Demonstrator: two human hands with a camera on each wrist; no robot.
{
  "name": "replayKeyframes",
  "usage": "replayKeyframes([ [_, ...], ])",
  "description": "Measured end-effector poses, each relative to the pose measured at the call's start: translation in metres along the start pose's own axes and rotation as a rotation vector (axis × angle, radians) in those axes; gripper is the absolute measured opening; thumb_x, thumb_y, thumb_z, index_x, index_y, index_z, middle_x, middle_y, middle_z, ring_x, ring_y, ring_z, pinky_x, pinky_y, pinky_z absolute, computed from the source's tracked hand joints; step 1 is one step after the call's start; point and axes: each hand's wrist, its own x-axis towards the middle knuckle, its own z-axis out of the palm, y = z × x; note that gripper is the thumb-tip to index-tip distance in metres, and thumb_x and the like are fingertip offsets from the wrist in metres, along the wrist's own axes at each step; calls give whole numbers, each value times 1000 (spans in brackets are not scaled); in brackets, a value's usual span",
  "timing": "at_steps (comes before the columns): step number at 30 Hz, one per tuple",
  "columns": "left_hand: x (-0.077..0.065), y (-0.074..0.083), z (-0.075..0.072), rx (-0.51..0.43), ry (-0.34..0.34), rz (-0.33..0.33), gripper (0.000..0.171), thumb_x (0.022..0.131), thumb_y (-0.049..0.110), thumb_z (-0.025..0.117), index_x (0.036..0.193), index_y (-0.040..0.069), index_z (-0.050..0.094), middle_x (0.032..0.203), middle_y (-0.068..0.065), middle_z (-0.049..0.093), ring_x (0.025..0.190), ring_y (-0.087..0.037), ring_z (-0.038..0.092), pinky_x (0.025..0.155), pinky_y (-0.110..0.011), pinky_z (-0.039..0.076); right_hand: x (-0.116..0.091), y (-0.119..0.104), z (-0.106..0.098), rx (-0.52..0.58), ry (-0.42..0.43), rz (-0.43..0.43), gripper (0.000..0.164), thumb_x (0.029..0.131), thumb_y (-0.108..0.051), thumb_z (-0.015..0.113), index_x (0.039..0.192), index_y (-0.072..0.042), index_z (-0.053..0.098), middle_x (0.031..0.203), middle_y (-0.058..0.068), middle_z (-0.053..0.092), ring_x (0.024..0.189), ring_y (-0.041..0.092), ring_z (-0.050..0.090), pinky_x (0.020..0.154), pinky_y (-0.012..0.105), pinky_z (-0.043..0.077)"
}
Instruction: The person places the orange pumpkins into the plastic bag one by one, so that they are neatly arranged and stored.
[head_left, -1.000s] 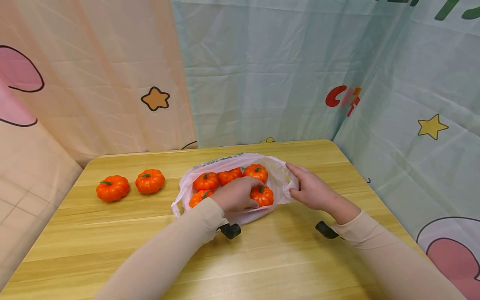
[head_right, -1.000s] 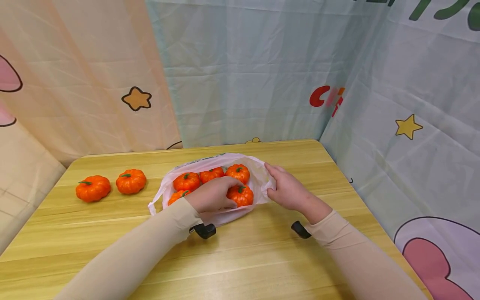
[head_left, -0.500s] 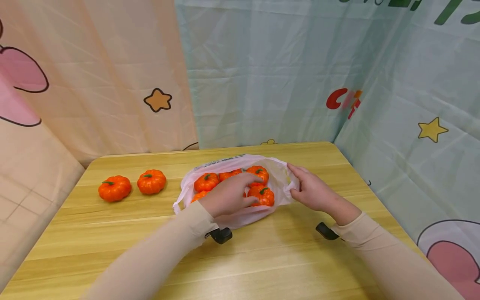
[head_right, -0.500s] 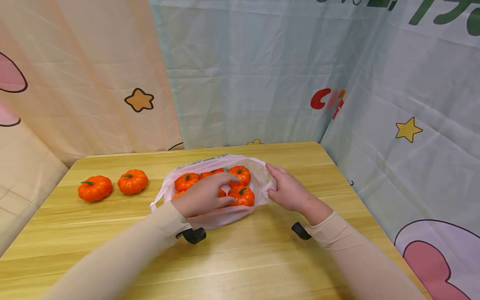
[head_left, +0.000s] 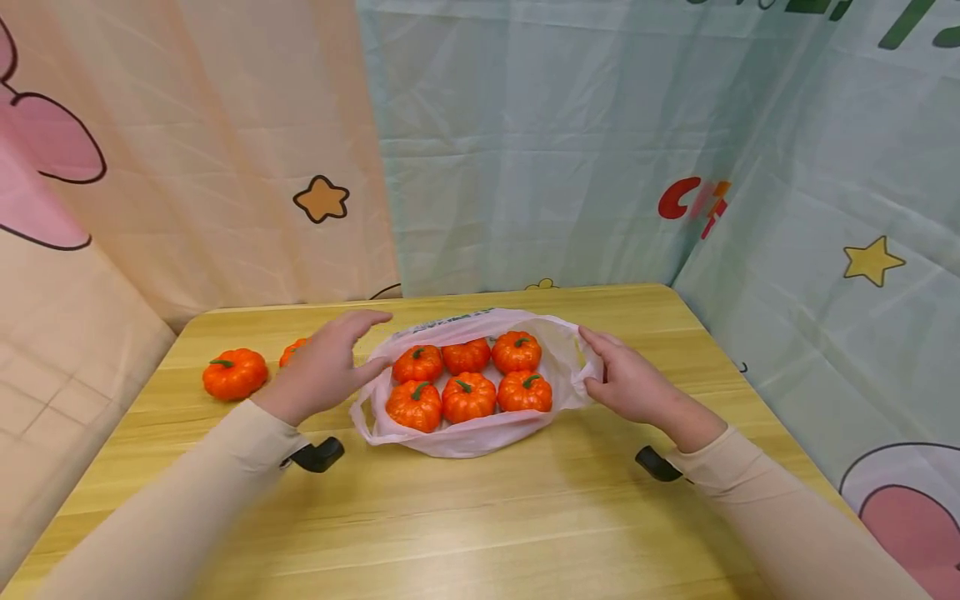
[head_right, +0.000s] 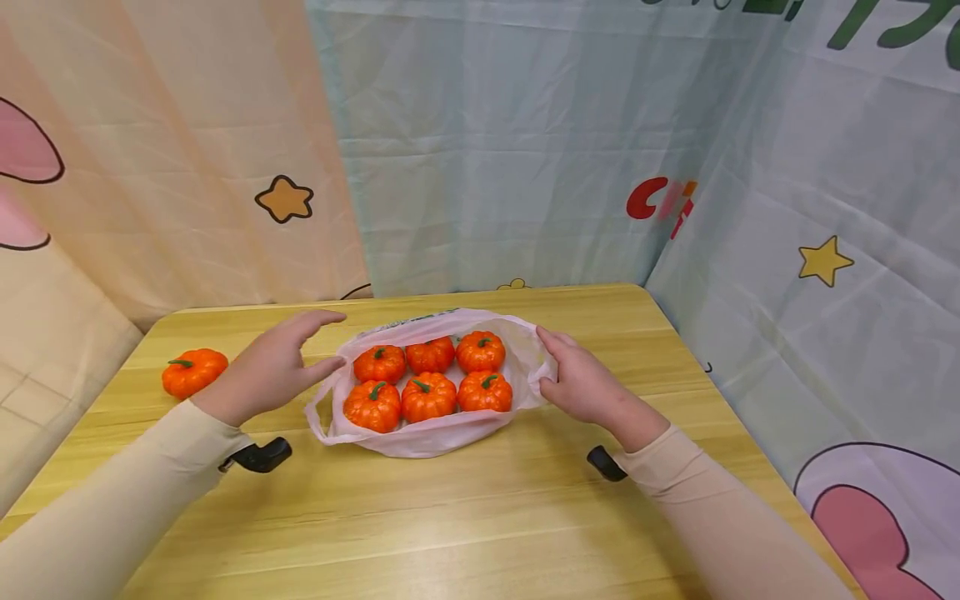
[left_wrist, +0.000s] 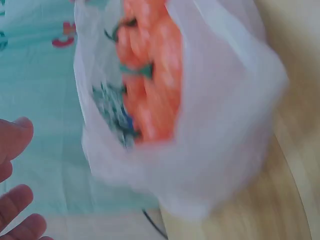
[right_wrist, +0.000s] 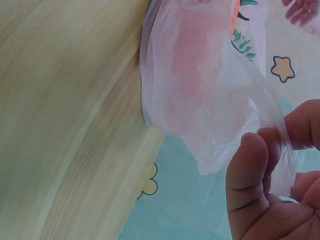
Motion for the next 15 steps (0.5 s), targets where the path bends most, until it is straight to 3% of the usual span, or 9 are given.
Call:
replayKeyframes([
  [5, -19, -44, -19, 89, 66, -95, 69, 96, 26, 78, 153, 3, 49, 157, -23, 48, 143, -50, 45, 114, -70, 41, 0, 1, 0, 7, -7, 7, 75, 92, 2, 66, 159, 11, 32, 154, 32, 46, 74, 16, 52, 63, 21, 49],
  [10, -35, -88, -30, 114, 111, -178, 76, 92, 27, 81, 153, -1, 45, 157, -29, 42, 140, -57, 38, 113, -75, 34, 0, 1, 0, 7, -6, 0, 75, 92, 3, 66, 158, 12, 32, 155, 34, 45, 82, 19, 57, 67, 21, 51],
  [15, -49, -124, -38, 132, 91, -255, 89, 90, 36, 82, 155, -6, 39, 154, -37, 38, 138, -62, 31, 112, -76, 30, 1, 1, 0, 0, -3, -1, 74, 92, 3, 66, 158, 13, 33, 155, 34, 45, 92, 25, 61, 73, 23, 56],
])
